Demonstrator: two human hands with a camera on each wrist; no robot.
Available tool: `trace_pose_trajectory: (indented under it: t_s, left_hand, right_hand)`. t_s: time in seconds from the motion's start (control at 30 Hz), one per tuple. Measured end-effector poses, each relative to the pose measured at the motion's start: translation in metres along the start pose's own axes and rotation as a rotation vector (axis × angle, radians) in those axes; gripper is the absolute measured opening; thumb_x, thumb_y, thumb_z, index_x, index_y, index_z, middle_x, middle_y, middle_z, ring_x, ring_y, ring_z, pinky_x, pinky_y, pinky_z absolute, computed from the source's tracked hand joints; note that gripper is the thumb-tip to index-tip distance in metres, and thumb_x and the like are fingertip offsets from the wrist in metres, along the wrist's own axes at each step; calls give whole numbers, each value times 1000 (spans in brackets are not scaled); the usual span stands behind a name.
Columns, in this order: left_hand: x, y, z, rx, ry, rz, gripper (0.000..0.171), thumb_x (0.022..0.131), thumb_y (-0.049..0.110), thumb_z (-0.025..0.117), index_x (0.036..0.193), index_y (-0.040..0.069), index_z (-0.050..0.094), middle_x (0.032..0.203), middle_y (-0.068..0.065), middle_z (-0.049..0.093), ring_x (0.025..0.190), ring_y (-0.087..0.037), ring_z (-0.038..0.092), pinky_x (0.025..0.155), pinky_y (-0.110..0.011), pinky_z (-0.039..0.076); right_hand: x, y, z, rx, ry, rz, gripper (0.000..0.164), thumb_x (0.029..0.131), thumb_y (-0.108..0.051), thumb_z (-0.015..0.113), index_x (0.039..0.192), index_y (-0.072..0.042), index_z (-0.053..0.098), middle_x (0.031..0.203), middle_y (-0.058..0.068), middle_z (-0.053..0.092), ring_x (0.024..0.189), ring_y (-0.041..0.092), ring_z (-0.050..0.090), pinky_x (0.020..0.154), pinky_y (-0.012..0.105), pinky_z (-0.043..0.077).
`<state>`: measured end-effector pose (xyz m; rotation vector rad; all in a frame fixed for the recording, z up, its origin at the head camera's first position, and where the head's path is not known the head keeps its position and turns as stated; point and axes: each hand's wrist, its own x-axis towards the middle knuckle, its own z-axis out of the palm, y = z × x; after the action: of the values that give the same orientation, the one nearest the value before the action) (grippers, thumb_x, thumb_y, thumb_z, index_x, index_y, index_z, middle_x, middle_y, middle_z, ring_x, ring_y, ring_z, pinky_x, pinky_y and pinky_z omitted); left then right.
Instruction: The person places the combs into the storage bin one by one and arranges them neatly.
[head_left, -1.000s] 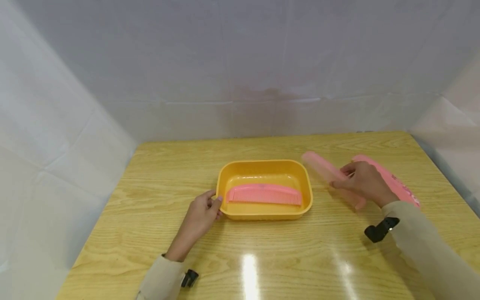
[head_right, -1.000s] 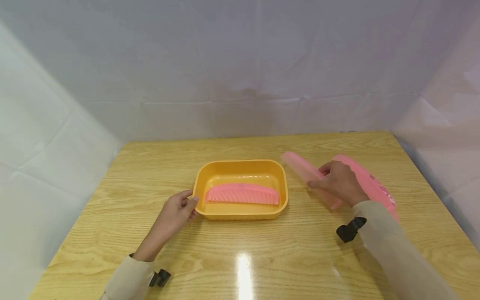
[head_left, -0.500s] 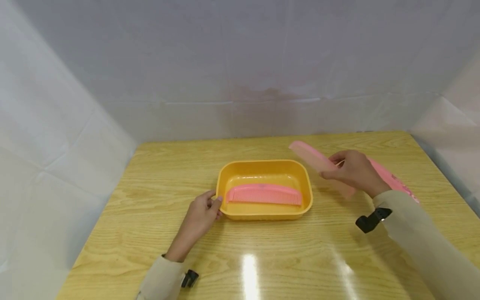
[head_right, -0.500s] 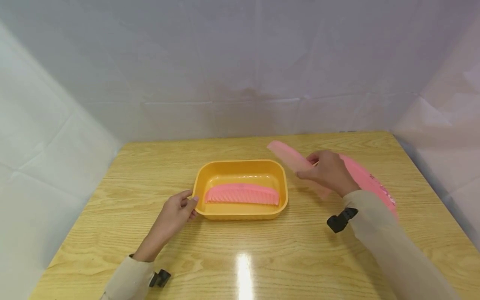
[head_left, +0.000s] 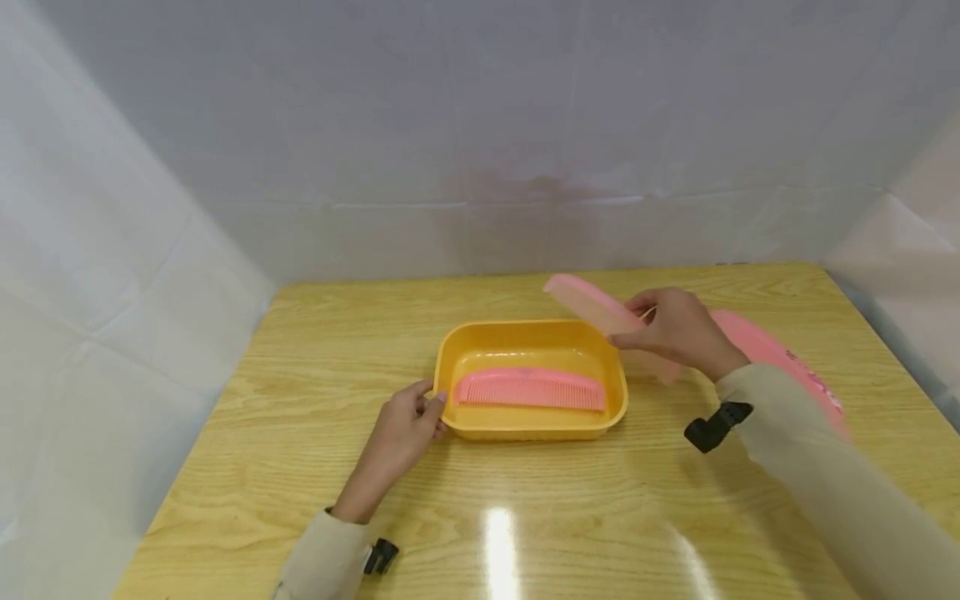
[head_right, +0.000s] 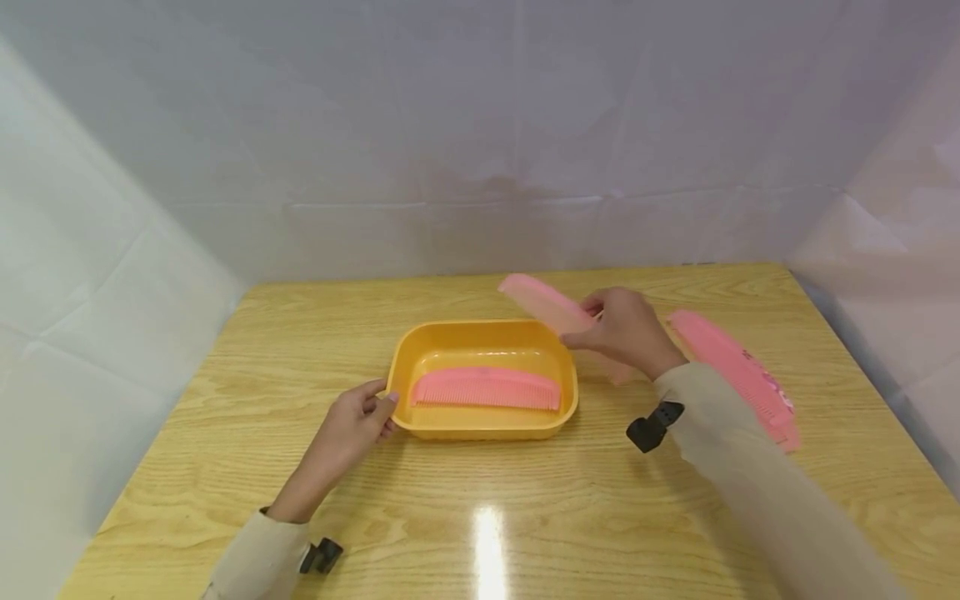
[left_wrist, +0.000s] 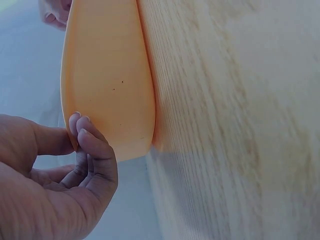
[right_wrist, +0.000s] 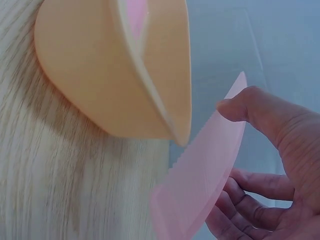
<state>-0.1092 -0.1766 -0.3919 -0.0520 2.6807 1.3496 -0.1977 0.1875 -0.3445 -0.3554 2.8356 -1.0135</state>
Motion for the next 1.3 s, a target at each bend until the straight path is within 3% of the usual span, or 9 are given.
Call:
trace_pose_trajectory:
  t_s: [0.57, 0.9, 1.3]
  left_hand:
    - [0, 0, 1, 11, 9, -1, 46, 107, 16, 53, 145, -9, 47, 81, -6, 65, 72, -17, 65, 63, -28, 55]
    - [-2, 1, 1, -18, 8, 7, 45, 107, 17, 52, 145, -8, 48, 82, -7, 66, 75, -22, 67, 64, -30, 56]
    - [-2, 2, 2, -16, 2, 13, 45, 107, 16, 52, 145, -8, 47, 83, -8, 66, 76, -23, 68, 63, -28, 56]
  right_hand:
    - [21, -33, 27, -16, -23, -152, 50, 77, -27, 88, 114, 4, 72, 108, 18, 71, 91, 31, 66, 83, 47, 54]
    - [26, -52, 43, -17, -68, -202, 50, 75, -27, 89, 111, 3, 73, 103, 14, 72, 88, 26, 65, 80, 44, 55]
    - [29, -58, 65, -49, -186, -169, 57, 77, -26, 89, 120, 5, 69, 118, 17, 68, 101, 29, 63, 89, 46, 54]
